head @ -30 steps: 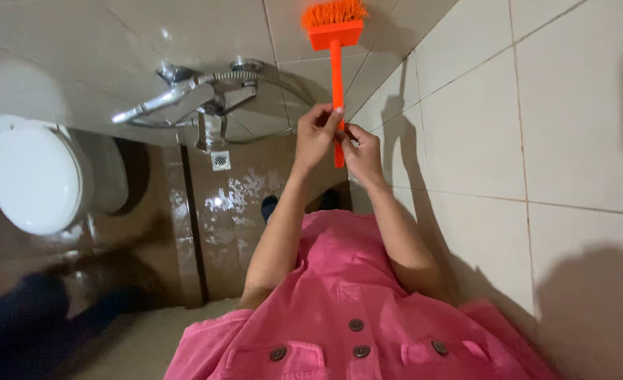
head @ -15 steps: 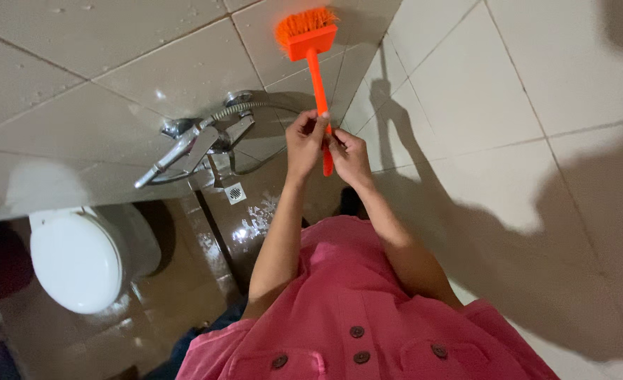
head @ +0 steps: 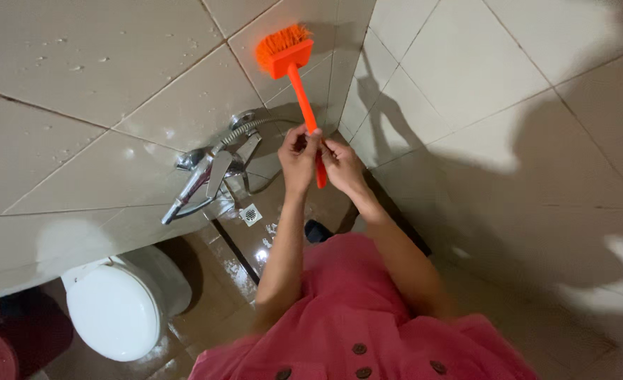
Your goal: The person cleans a shower faucet and wall tiles using an orange brush.
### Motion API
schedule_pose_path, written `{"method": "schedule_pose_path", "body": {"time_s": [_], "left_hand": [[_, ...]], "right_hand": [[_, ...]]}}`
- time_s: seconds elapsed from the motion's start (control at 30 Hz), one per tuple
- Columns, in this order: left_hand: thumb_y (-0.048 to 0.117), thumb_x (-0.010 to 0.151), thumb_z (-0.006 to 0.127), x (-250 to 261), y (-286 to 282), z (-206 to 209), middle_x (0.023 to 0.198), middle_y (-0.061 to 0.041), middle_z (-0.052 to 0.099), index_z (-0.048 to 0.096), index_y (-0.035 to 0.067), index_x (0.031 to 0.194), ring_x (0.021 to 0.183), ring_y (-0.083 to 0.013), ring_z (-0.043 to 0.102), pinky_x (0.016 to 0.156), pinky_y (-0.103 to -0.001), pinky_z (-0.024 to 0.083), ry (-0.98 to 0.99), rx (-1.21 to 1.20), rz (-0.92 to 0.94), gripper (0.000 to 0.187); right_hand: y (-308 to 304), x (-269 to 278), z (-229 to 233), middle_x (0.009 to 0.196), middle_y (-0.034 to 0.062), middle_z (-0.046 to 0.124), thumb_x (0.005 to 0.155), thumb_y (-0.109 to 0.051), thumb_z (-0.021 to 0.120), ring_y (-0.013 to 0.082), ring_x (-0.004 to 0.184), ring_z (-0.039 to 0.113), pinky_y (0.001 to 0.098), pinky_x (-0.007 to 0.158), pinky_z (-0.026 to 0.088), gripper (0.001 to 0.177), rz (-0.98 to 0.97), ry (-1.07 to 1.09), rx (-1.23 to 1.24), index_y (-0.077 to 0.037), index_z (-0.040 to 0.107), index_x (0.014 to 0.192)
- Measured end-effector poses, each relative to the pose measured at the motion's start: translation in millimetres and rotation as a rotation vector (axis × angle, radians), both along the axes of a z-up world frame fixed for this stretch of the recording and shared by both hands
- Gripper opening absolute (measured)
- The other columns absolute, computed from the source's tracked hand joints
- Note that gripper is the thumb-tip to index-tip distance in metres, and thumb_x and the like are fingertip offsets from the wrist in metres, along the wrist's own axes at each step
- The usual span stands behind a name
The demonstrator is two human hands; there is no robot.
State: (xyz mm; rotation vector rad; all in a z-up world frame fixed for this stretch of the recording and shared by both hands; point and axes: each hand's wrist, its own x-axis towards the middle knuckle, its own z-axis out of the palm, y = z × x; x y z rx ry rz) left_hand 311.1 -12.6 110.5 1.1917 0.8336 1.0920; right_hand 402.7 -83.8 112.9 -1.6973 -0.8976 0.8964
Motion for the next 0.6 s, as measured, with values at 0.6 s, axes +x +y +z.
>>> {"method": "schedule_pose_path", "body": {"time_s": [0.6], "left_hand": [[0.012, 0.096, 0.069, -17.2, 12.0, 53.1, 0.091, 0.002, 0.062, 0.075, -0.002, 0.11, 0.074, -0.0057, 0.053, 0.065, -0.021, 0.044, 0.104, 0.102, 0.0, 0.02]], "right_hand": [[17.0, -5.2, 32.8, 0.094, -0.001, 0.074, 0.105, -0.018, 0.05, 0.0075, 0.082, 0.068, 0.0265, 0.074, 0.055, 0.029, 0.045, 0.021, 0.154, -0.002, 0.068, 0.121]]}}
